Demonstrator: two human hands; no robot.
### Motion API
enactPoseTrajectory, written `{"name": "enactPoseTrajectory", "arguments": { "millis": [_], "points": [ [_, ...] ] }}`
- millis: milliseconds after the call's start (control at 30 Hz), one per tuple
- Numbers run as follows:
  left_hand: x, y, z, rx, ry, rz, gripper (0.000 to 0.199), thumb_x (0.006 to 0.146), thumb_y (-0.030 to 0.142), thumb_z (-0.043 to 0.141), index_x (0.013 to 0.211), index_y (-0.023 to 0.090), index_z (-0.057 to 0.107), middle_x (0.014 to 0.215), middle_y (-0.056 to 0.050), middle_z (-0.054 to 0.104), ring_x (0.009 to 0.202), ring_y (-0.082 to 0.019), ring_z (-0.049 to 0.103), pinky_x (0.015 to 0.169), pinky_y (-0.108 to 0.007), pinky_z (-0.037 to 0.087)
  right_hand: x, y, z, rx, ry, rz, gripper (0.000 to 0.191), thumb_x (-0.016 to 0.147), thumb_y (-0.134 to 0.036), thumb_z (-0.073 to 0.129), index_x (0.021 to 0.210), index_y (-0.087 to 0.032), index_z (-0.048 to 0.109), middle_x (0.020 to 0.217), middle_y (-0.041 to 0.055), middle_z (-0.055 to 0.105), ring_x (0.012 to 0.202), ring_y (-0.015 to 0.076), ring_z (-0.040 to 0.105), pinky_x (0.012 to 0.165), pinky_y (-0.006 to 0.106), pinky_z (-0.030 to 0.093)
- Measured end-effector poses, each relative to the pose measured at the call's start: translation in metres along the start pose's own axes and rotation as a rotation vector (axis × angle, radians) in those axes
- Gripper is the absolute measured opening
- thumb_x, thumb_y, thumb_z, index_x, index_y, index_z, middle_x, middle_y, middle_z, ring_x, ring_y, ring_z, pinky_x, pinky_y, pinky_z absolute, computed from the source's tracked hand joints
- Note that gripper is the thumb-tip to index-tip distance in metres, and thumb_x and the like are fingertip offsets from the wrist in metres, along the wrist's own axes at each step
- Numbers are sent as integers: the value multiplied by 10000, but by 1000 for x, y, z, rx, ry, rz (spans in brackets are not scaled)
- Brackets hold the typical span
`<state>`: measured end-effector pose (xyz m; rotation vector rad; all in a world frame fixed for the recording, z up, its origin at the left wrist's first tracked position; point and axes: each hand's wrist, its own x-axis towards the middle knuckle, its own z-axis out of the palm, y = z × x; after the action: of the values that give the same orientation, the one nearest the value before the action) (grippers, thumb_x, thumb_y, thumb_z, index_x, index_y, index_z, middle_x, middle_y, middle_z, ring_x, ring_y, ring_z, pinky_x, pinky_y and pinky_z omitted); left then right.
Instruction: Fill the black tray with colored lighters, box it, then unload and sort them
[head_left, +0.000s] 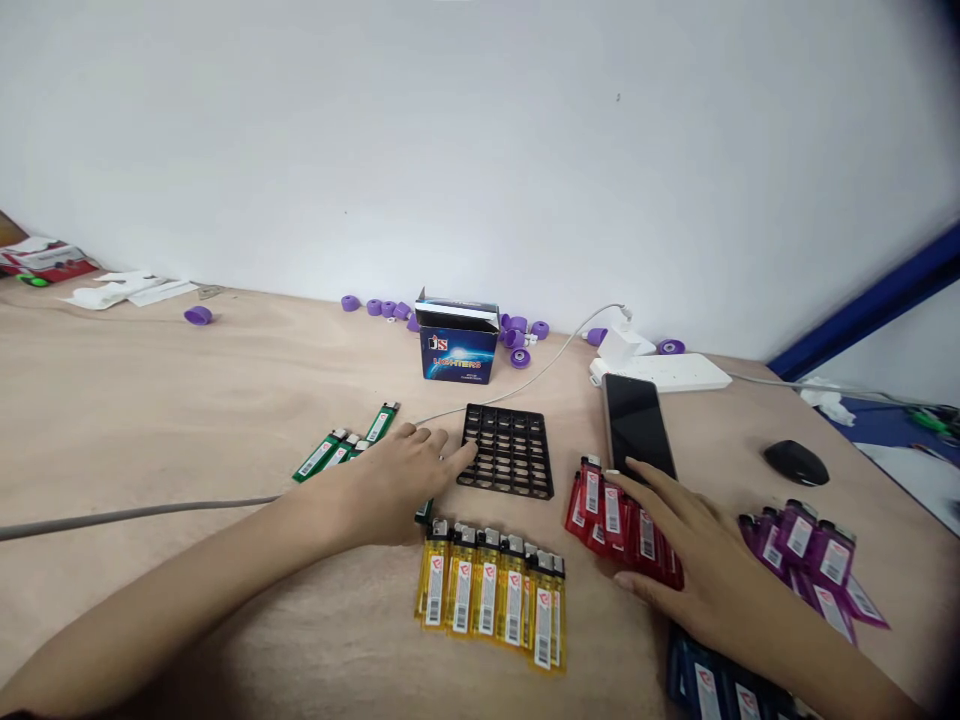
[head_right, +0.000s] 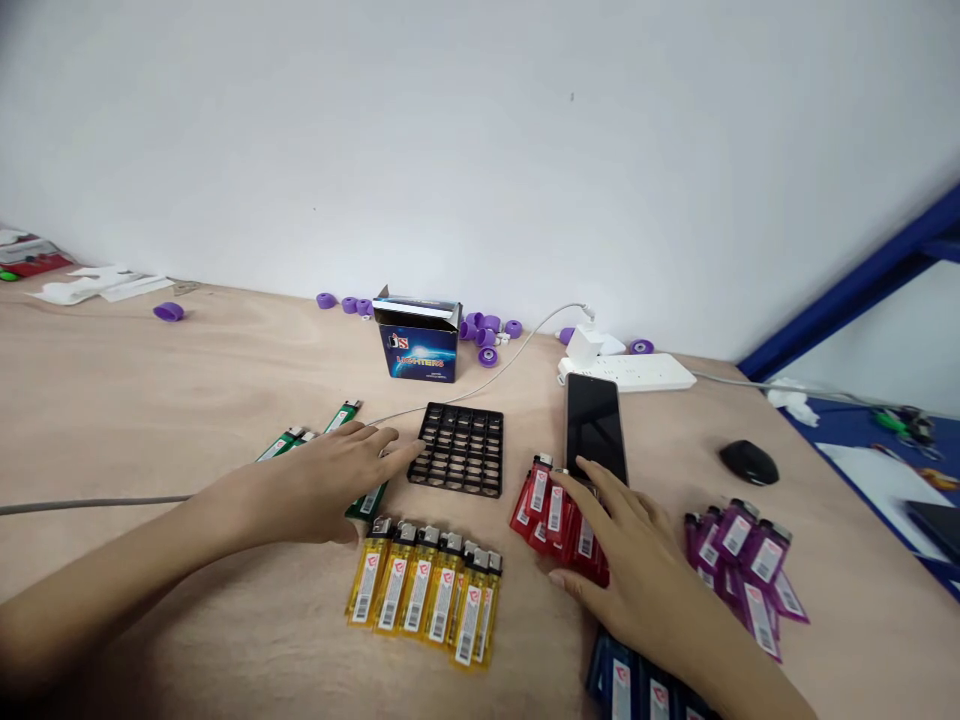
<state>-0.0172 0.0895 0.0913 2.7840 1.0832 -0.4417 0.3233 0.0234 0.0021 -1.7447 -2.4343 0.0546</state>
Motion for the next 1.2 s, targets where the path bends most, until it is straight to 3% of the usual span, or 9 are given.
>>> {"name": "enactPoseTrajectory", "arguments": {
  "millis": [200, 433, 567, 667, 833, 900, 1000, 1100, 1200],
  "points": [
    [-13, 3, -9, -42, 112, 17, 776, 784, 92, 690, 1462, 168, 321, 1427, -176, 505, 1305, -325, 503, 1051, -433, 387, 6, 2, 0, 78, -50, 20, 646, 845, -414, 626, 1437, -236, 440, 1418, 157, 569, 1297, 350, 546, 1038, 586, 436],
    [-10, 7, -6, -220, 258, 95, 673, 855, 158, 680, 1453, 206, 374, 1424, -143, 498, 1276, -308, 529, 1045, -423, 440, 11, -1, -11, 106, 71, 70, 605, 801, -471, 669, 1343, -244, 525, 1307, 129, 667, 1149, 355, 653, 947, 552, 522],
    [1, 18, 3, -689, 323, 137, 771, 861, 264, 699, 1504, 225, 276, 1486, -151, 433, 1358, -289, 447, 1074, -438, 446, 5, -19, -30, 180, 191, 85, 634, 798, -448, 688, 1365, -249, 486, 1302, 127, 664, 1116, 343, 672, 920, 500, 557],
    [11, 37, 11, -1307, 209, 119, 840, 776, 293, 789, 1459, 188, 311, 1418, -176, 510, 1305, -272, 516, 1017, -427, 502, 1, -45, -46, 306, 272, 36, 663, 831, -415, 677, 1426, -309, 406, 1381, 97, 604, 1181, 307, 644, 940, 436, 564],
    [15, 73, 16, -2108, -33, 256, 331, 859, 166, 668, 1173, 99, 585, 1230, -173, 666, 1184, -256, 636, 1067, -440, 456, 11, -92, -57, 377, 309, -199, 719, 863, -386, 676, 1480, -320, 311, 1398, 97, 585, 1259, 292, 591, 1004, 432, 538],
    [12, 82, 18, -2250, -18, 257, 241, 870, 172, 662, 1100, 100, 640, 1102, -139, 717, 1089, -250, 686, 1023, -429, 492, 20, -104, -54, 334, 302, -309, 739, 882, -341, 659, 1507, -298, 269, 1382, 119, 595, 1271, 307, 576, 1028, 495, 512],
    [9, 85, 19, -2334, 75, 124, 148, 847, 163, 693, 985, 111, 679, 925, -87, 743, 882, -206, 733, 880, -361, 559, 30, -114, -48, 295, 302, -393, 778, 903, -311, 638, 1544, -253, 202, 1459, 160, 523, 1346, 334, 498, 1066, 565, 457],
    [8, 83, 20, -2353, 74, 140, 185, 839, 223, 729, 978, 106, 694, 896, -96, 751, 852, -204, 738, 853, -343, 561, 32, -114, -50, 375, 262, -360, 830, 886, -345, 672, 1550, -268, 181, 1502, 147, 476, 1370, 321, 473, 1067, 521, 474],
    [7, 83, 18, -2351, 62, 211, 306, 814, 303, 771, 1038, 105, 709, 933, -127, 759, 924, -241, 735, 881, -367, 557, 31, -113, -61, 530, 176, -232, 791, 850, -402, 707, 1506, -334, 269, 1434, 89, 558, 1272, 288, 579, 980, 426, 552]
  ]
}}
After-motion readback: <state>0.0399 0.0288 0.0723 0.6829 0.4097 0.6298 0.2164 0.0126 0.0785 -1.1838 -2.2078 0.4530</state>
